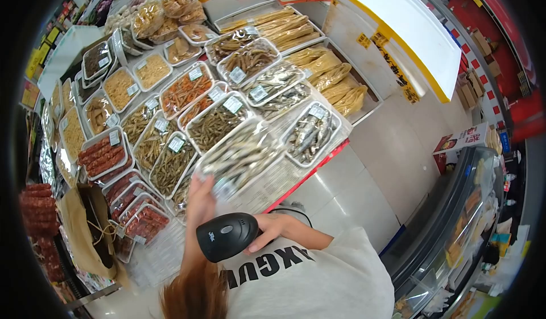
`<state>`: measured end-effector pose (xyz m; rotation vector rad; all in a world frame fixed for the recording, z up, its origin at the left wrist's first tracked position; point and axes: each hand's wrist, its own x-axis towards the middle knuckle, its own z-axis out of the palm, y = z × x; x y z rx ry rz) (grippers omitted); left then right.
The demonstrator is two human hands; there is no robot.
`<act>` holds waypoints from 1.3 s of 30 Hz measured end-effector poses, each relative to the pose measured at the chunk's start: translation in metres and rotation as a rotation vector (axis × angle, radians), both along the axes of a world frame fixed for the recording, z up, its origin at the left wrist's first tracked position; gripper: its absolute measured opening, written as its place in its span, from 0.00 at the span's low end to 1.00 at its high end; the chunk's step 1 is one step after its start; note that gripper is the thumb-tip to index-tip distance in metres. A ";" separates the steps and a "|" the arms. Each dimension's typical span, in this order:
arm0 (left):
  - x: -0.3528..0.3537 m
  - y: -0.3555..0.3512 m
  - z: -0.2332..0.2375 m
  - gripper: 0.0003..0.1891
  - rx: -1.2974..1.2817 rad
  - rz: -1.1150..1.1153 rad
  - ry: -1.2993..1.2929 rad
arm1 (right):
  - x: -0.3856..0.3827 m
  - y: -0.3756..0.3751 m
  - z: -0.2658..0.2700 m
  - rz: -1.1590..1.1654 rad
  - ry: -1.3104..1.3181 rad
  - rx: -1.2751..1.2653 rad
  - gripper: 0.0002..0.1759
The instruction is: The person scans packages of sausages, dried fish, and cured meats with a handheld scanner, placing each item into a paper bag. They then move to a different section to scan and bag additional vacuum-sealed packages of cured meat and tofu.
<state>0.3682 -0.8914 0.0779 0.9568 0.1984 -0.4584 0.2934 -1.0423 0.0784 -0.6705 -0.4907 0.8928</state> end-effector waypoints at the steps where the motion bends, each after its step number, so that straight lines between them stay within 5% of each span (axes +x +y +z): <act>1: 0.009 -0.027 -0.005 0.18 -0.078 -0.051 0.000 | -0.005 -0.009 0.000 -0.007 -0.004 -0.003 0.19; 8: 0.038 -0.142 -0.028 0.14 -0.164 -0.127 0.096 | -0.023 -0.061 -0.001 -0.312 0.109 -0.020 0.21; 16: 0.024 -0.127 -0.019 0.25 -0.194 -0.242 0.117 | 0.001 -0.077 -0.012 -0.142 0.125 0.035 0.17; 20: -0.003 -0.060 0.006 0.26 -0.114 -0.220 0.081 | 0.015 -0.063 -0.005 0.037 0.220 -0.036 0.24; 23: -0.028 0.010 0.022 0.15 -0.079 -0.138 -0.017 | 0.028 -0.044 -0.009 0.139 0.280 -0.063 0.29; 31: -0.088 0.206 0.017 0.10 0.335 0.870 -0.176 | 0.049 0.048 -0.004 0.410 0.175 -0.015 0.23; 35: -0.067 0.277 0.036 0.15 0.282 1.175 -0.177 | 0.041 0.087 0.000 0.473 0.095 -0.043 0.16; 39: -0.044 0.334 0.051 0.19 0.610 1.035 -0.311 | 0.031 0.107 -0.001 0.411 0.049 -0.068 0.17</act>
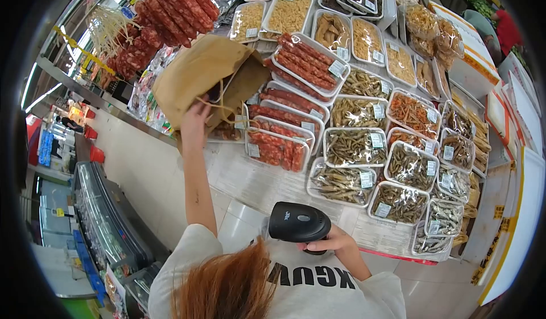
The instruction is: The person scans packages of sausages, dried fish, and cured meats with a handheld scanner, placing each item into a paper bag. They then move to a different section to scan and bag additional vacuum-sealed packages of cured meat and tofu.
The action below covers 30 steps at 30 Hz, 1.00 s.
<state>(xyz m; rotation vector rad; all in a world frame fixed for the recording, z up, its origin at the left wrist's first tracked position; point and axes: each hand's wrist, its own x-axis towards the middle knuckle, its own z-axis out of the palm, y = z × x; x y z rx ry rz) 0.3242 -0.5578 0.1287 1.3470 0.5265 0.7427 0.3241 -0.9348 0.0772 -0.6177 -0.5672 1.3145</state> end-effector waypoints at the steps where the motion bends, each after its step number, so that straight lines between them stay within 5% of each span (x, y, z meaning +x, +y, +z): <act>1: 0.004 0.008 0.015 0.19 0.062 0.029 -0.083 | -0.002 0.006 -0.004 -0.024 0.005 0.044 0.19; 6: 0.021 0.025 0.043 0.16 0.079 0.206 -0.240 | -0.010 0.016 -0.009 -0.137 0.029 0.016 0.23; 8: 0.035 0.029 0.016 0.14 -0.406 0.640 -0.316 | -0.014 0.020 -0.005 -0.234 0.075 0.006 0.24; 27: 0.009 0.299 -0.169 0.14 -0.618 -0.053 -0.192 | -0.024 -0.016 0.006 -0.351 0.036 -0.079 0.22; 30: 0.022 0.226 -0.131 0.12 -0.594 -0.115 -0.042 | -0.024 -0.025 -0.006 -0.336 0.052 -0.066 0.22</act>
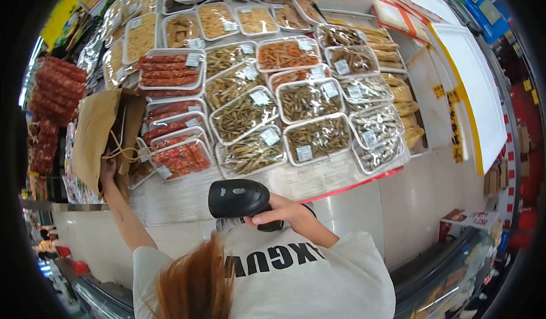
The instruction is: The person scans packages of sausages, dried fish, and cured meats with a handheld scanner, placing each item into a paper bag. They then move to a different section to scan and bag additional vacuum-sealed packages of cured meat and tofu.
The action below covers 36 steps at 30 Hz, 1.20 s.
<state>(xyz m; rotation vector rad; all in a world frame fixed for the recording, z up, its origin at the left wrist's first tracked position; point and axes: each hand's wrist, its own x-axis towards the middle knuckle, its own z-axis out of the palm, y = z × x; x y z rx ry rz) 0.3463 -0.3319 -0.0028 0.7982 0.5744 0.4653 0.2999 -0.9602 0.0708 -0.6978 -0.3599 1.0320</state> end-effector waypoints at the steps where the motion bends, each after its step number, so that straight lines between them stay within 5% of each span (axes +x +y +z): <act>1: -0.003 -0.027 0.023 0.10 0.062 -0.041 0.117 | 0.003 -0.001 0.000 0.017 -0.037 0.004 0.22; 5: -0.022 -0.044 0.026 0.11 0.173 -0.067 0.179 | 0.005 -0.010 -0.001 0.031 -0.083 0.007 0.23; 11: -0.047 -0.207 0.090 0.14 0.275 -0.227 0.075 | 0.003 -0.031 -0.005 -0.020 -0.071 -0.001 0.25; 13: -0.043 -0.262 0.108 0.16 0.332 -0.447 0.037 | 0.002 -0.038 -0.003 -0.064 -0.077 0.010 0.25; 16: -0.024 -0.329 0.104 0.21 0.265 -0.631 0.027 | -0.001 -0.044 -0.007 -0.114 -0.044 0.033 0.26; 26: 0.043 -0.475 0.089 0.10 0.403 -1.177 0.019 | -0.014 -0.070 0.002 -0.244 0.042 -0.069 0.33; 32: 0.021 -0.519 0.066 0.12 0.299 -1.133 0.098 | -0.016 -0.076 -0.005 -0.224 0.026 -0.063 0.34; 36: 0.026 -0.546 0.047 0.13 0.529 -1.131 -0.016 | -0.011 -0.073 0.005 -0.161 -0.038 -0.085 0.34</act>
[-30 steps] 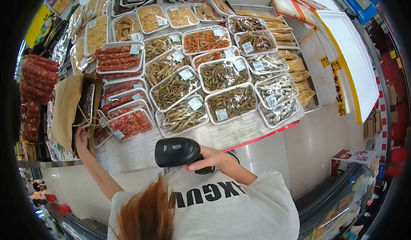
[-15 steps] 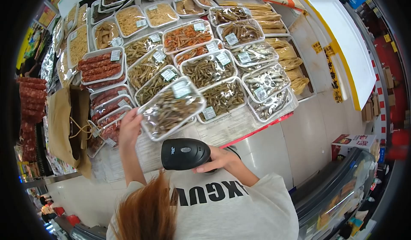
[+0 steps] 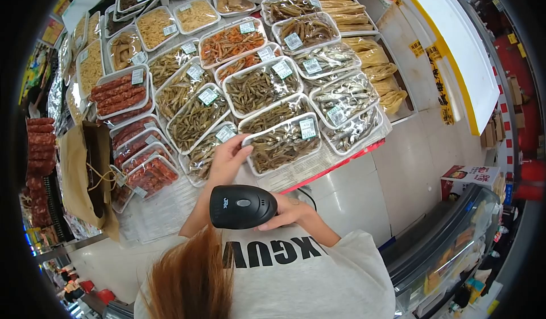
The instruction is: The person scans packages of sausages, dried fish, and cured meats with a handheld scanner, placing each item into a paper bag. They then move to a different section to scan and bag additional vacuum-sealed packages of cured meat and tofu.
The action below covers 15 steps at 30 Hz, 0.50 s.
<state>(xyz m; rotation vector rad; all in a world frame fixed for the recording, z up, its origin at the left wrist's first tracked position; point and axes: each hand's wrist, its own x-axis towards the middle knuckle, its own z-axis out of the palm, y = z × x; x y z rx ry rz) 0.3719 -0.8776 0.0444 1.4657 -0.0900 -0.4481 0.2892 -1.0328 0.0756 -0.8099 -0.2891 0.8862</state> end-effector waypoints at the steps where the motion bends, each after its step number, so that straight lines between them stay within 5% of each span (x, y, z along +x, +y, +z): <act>1: 0.000 -0.006 0.003 0.14 0.168 0.002 -0.082 | 0.001 0.000 -0.001 -0.038 -0.083 -0.016 0.35; 3: -0.001 -0.010 0.016 0.15 0.437 -0.037 -0.153 | 0.001 -0.002 -0.003 -0.075 -0.173 -0.030 0.35; 9: -0.015 0.006 0.025 0.13 0.388 0.231 -0.549 | -0.001 0.001 -0.007 0.000 0.207 -0.005 0.32; 15: -0.034 0.118 0.039 0.06 0.734 0.700 -0.726 | 0.012 0.035 -0.023 0.151 0.218 0.125 0.29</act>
